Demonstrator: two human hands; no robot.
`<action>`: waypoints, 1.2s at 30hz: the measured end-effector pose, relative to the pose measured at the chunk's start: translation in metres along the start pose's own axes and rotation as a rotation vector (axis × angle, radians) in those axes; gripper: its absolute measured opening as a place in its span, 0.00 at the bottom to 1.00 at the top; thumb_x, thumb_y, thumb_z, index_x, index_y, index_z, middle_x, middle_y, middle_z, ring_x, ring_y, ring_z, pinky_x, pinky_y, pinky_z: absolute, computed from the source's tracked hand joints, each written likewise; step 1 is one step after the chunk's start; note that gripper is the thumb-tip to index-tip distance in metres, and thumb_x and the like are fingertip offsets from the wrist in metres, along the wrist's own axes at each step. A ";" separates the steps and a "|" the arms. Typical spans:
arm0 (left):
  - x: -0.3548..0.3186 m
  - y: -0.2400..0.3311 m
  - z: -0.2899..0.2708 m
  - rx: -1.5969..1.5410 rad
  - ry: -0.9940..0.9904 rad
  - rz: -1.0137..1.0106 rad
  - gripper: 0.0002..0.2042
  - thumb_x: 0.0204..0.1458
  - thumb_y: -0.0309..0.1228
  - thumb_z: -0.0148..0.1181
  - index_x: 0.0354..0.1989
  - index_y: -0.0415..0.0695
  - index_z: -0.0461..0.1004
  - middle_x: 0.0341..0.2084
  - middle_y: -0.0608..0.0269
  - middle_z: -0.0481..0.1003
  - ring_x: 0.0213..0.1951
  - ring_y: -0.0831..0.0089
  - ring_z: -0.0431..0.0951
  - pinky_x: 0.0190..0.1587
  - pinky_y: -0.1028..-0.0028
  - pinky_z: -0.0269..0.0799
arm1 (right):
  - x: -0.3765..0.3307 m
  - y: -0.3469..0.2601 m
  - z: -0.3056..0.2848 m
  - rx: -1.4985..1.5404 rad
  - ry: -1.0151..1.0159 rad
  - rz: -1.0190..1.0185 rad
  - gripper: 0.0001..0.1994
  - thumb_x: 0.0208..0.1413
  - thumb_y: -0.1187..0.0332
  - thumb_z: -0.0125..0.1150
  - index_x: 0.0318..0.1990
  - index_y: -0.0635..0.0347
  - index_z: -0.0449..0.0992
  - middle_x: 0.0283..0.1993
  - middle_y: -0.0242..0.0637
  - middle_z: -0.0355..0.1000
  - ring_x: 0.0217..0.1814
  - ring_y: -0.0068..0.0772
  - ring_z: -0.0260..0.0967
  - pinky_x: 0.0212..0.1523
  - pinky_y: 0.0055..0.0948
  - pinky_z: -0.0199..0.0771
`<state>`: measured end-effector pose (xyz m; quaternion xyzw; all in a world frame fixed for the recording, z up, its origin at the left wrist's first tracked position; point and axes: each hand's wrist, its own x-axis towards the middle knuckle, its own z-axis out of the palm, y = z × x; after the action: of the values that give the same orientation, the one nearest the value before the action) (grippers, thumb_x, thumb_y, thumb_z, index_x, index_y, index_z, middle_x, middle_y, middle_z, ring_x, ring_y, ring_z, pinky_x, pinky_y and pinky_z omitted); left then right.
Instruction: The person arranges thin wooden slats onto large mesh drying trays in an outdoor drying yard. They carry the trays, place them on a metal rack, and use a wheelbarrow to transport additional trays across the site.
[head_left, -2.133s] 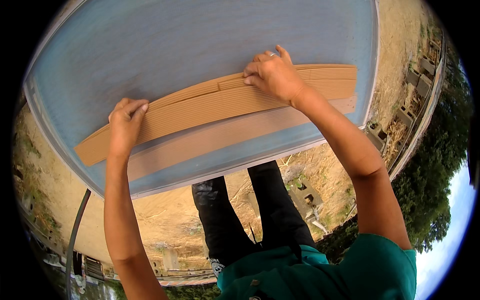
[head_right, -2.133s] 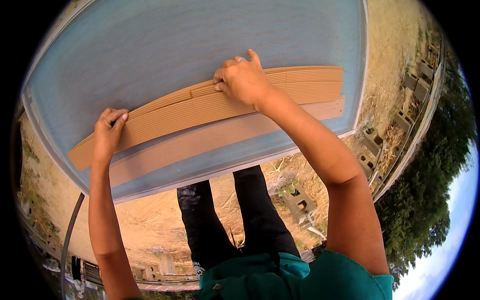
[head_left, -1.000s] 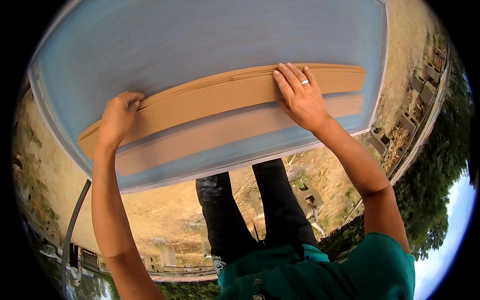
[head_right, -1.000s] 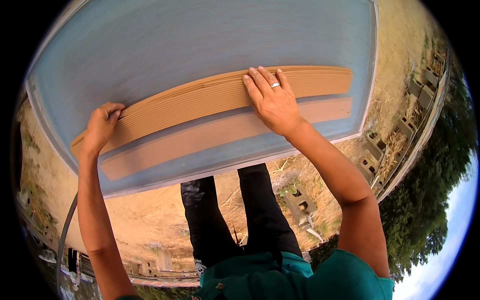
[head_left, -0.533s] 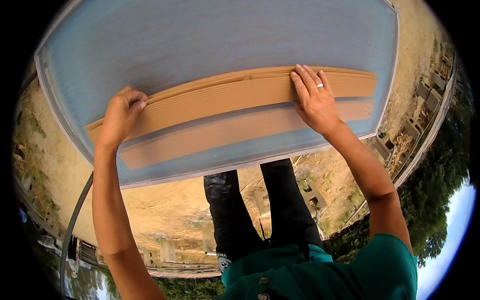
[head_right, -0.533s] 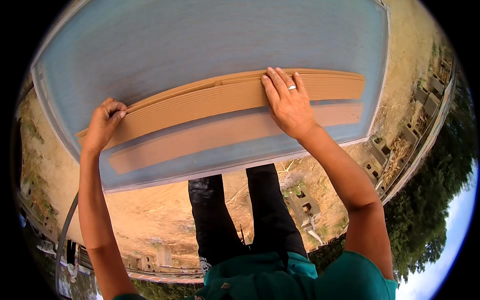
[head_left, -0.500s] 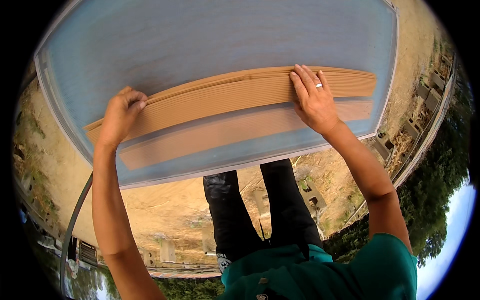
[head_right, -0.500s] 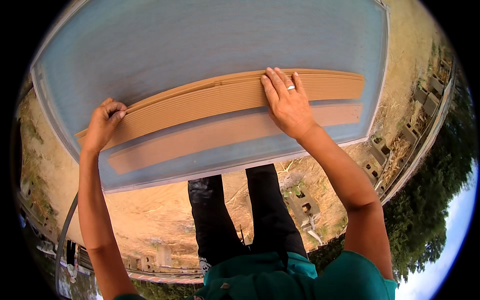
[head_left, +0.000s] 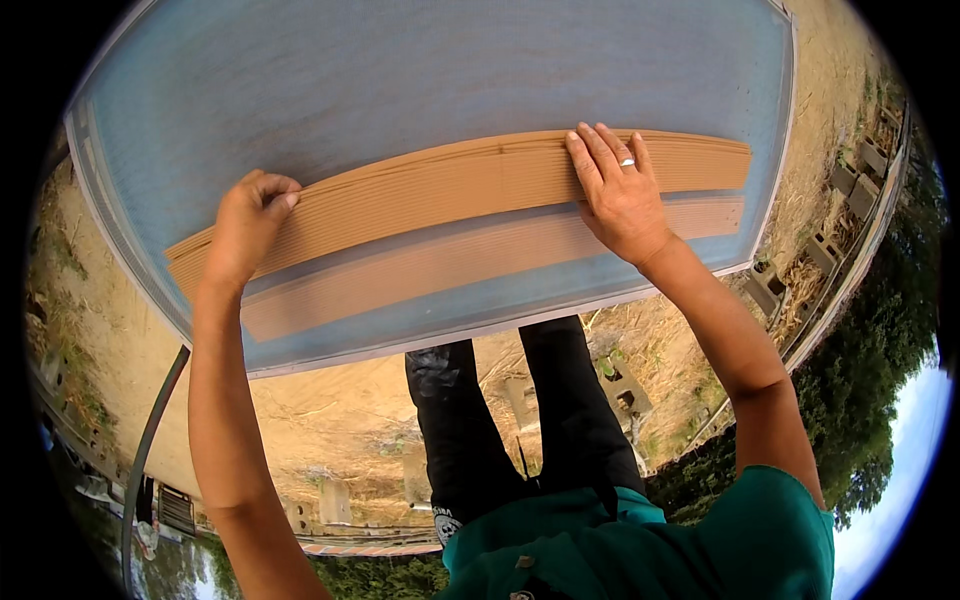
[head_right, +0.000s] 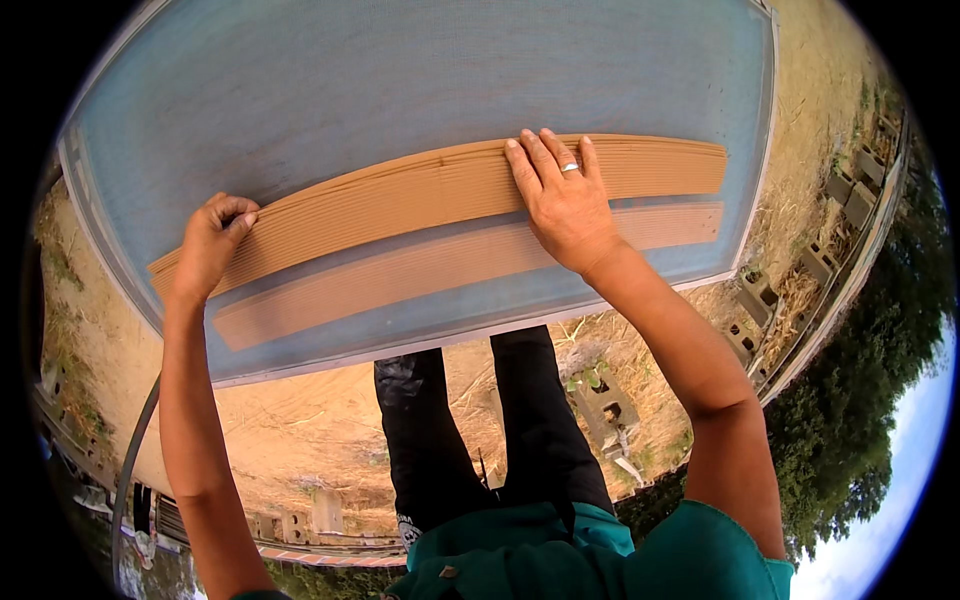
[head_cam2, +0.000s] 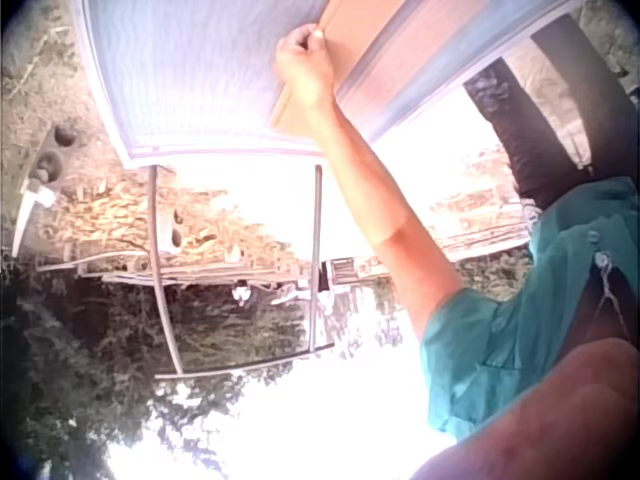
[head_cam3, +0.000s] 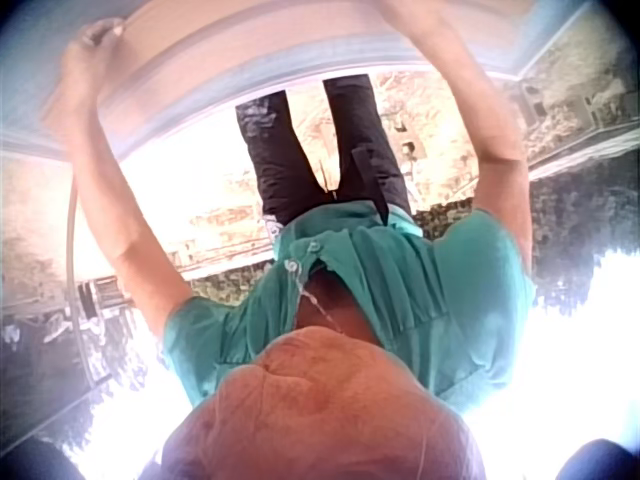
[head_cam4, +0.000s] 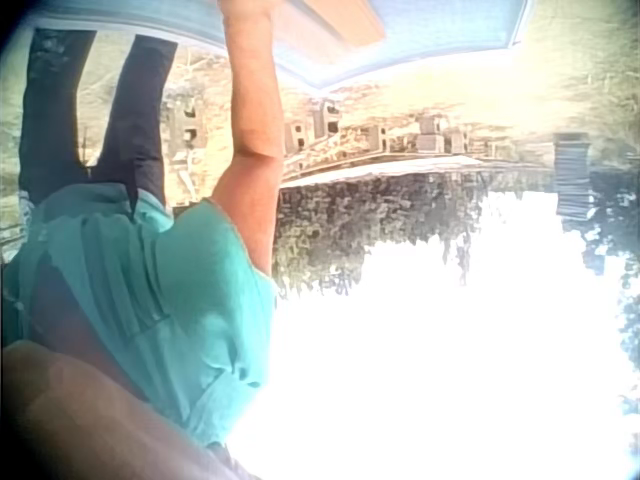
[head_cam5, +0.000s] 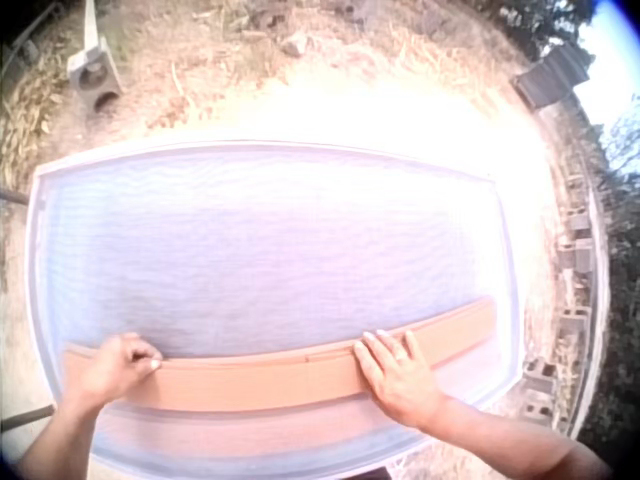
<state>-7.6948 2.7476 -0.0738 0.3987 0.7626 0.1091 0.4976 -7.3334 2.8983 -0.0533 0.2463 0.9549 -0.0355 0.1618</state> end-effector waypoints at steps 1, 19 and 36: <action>0.000 0.000 0.001 0.000 0.016 0.005 0.06 0.49 0.25 0.55 0.32 0.35 0.75 0.30 0.58 0.72 0.33 0.68 0.72 0.39 0.73 0.66 | 0.004 -0.004 0.001 0.029 0.000 -0.030 0.23 0.47 0.74 0.49 0.55 0.65 0.61 0.57 0.43 0.61 0.60 0.41 0.57 0.57 0.48 0.57; -0.008 0.012 0.002 -0.007 0.068 0.022 0.06 0.50 0.24 0.53 0.31 0.34 0.72 0.27 0.60 0.69 0.32 0.71 0.69 0.39 0.75 0.64 | 0.015 -0.012 -0.002 0.101 -0.023 -0.062 0.24 0.46 0.76 0.49 0.55 0.66 0.61 0.56 0.46 0.62 0.60 0.41 0.58 0.59 0.41 0.57; -0.005 0.001 0.009 -0.053 0.152 -0.010 0.07 0.48 0.28 0.57 0.32 0.36 0.74 0.29 0.58 0.71 0.35 0.66 0.71 0.42 0.70 0.65 | 0.071 -0.103 -0.009 0.378 -0.020 -0.204 0.44 0.33 0.59 0.69 0.59 0.63 0.54 0.60 0.43 0.55 0.63 0.42 0.51 0.60 0.49 0.52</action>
<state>-7.6860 2.7427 -0.0740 0.3720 0.7970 0.1569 0.4491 -7.4449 2.8418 -0.0695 0.1739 0.9497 -0.2324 0.1176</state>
